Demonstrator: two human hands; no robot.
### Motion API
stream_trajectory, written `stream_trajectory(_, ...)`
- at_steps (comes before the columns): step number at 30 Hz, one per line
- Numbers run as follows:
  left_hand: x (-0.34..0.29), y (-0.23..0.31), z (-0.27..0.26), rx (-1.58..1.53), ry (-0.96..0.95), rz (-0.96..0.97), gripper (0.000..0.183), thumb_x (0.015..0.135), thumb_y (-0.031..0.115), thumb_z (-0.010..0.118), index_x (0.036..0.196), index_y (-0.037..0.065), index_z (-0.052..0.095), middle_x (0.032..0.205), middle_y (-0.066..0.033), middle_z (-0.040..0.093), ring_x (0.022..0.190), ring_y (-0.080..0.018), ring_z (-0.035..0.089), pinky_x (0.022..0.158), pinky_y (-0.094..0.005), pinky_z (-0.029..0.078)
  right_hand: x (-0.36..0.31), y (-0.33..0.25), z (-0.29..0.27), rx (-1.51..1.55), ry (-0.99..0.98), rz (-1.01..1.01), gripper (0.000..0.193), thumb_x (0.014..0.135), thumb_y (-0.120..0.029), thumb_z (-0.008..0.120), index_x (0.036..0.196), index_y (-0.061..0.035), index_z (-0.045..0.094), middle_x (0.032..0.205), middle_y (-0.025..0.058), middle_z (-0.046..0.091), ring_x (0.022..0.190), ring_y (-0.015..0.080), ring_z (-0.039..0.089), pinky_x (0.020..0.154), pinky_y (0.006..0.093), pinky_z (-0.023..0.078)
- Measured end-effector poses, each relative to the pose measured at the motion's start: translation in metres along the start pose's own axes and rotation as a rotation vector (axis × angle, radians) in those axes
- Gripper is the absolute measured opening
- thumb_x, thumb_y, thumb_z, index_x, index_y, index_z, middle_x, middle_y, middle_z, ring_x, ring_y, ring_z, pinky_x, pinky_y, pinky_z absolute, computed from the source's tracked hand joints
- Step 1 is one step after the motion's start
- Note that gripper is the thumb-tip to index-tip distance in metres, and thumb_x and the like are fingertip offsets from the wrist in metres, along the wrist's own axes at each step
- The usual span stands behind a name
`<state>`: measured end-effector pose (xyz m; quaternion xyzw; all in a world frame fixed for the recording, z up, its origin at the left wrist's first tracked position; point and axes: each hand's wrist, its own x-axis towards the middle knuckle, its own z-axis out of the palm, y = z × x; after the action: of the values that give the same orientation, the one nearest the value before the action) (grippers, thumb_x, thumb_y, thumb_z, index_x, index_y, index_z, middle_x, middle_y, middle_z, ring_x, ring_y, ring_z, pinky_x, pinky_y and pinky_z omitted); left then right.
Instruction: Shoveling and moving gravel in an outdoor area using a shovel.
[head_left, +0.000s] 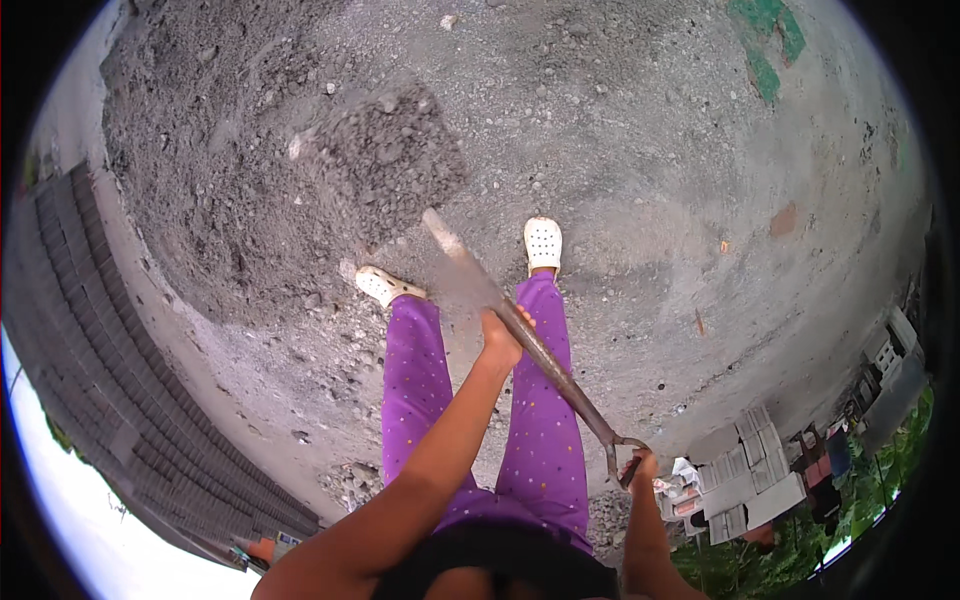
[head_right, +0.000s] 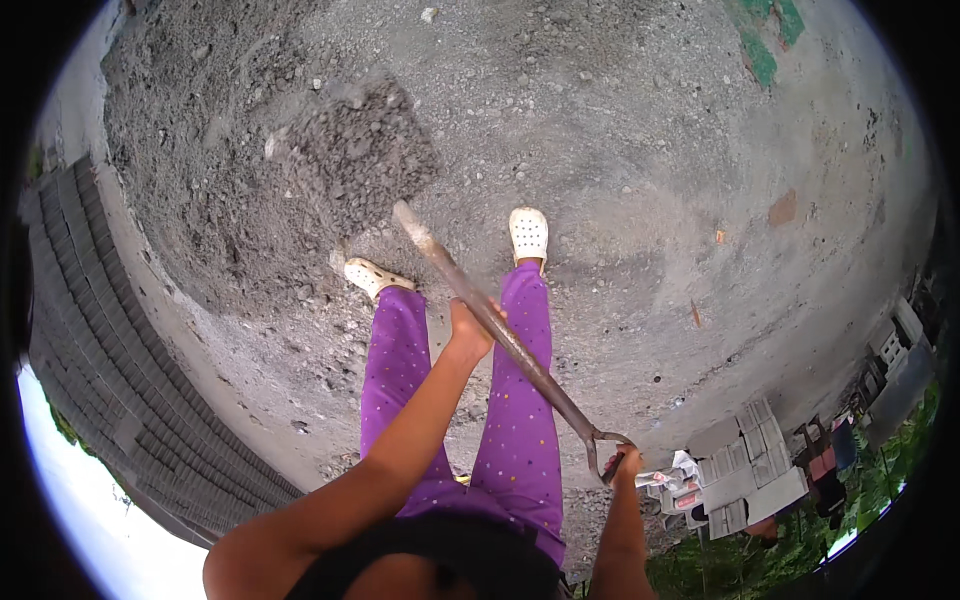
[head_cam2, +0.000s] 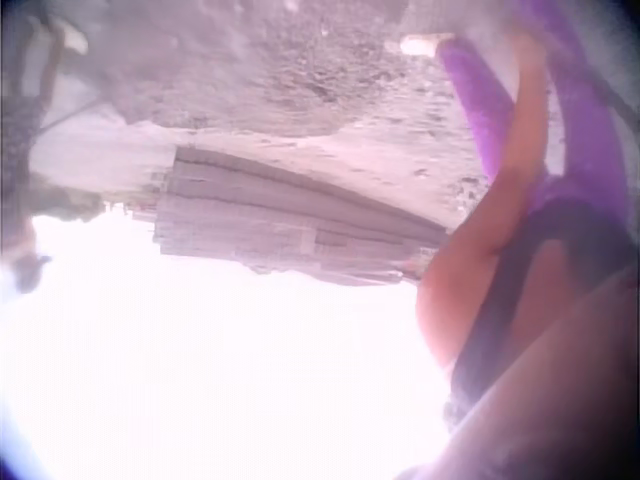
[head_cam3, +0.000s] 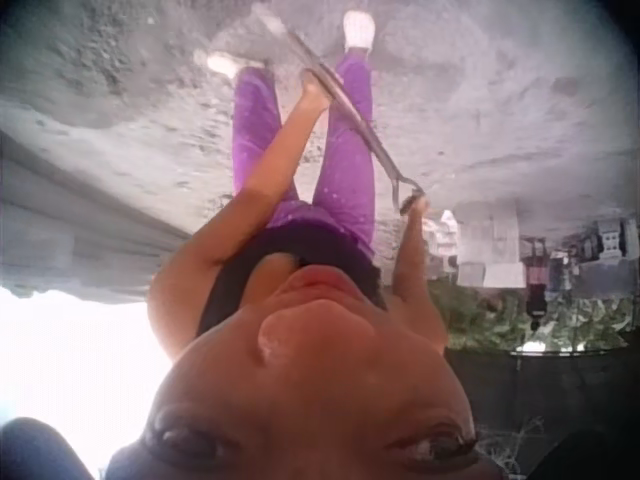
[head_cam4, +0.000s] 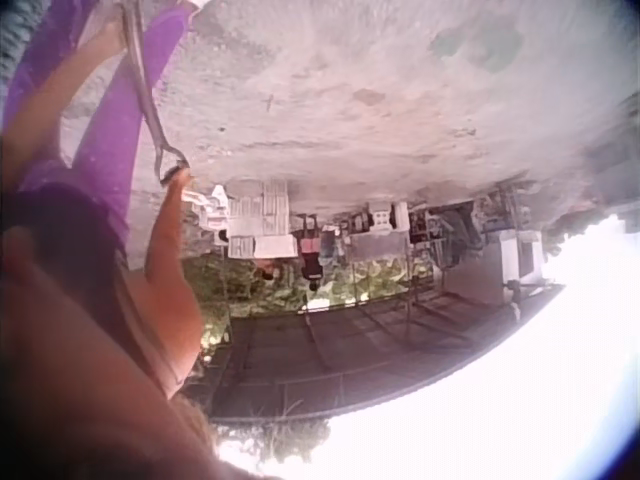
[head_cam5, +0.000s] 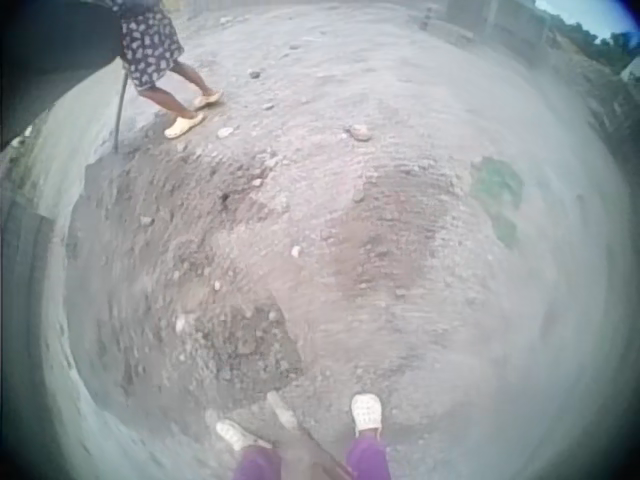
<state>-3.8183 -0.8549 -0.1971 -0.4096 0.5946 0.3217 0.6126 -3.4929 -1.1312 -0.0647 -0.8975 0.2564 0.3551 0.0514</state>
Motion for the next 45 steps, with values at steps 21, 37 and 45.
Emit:
stream_trajectory(21,-0.016,0.062,-0.004,-0.146,-0.149,-0.082,0.035,0.084,0.040,0.027,0.063,0.015,0.040,0.053,0.0000,0.039,0.050,-0.0178,0.040,0.051,-0.0330,0.036,-0.095,-0.043,-0.028,0.403,-0.598,-0.060,0.015,0.069,-0.012,0.059,0.073,-0.0133,0.045,0.054,0.0007,0.045,0.046,0.0148,0.046,0.047,0.0308,0.041)
stream_trajectory(37,0.025,0.165,-0.056,-0.448,-0.369,-0.528,0.049,0.083,0.050,0.025,0.060,0.012,0.044,0.048,-0.0040,0.043,0.044,-0.0217,0.042,0.045,-0.0366,0.036,-0.294,-0.047,0.029,0.212,-0.226,-0.544,0.017,0.069,-0.017,0.055,0.063,-0.0143,0.039,0.052,-0.0031,0.040,0.043,0.0119,0.041,0.043,0.0258,0.038)
stream_trajectory(45,0.071,0.423,-0.098,-0.421,-0.372,-0.089,0.037,0.088,0.034,0.020,0.067,0.011,0.041,0.053,-0.0030,0.042,0.048,-0.0199,0.043,0.052,-0.0375,0.037,-0.378,-0.021,0.290,0.166,-0.443,-0.616,0.016,0.074,-0.013,0.049,0.062,-0.0122,0.039,0.053,-0.0014,0.039,0.047,0.0127,0.037,0.049,0.0287,0.035)
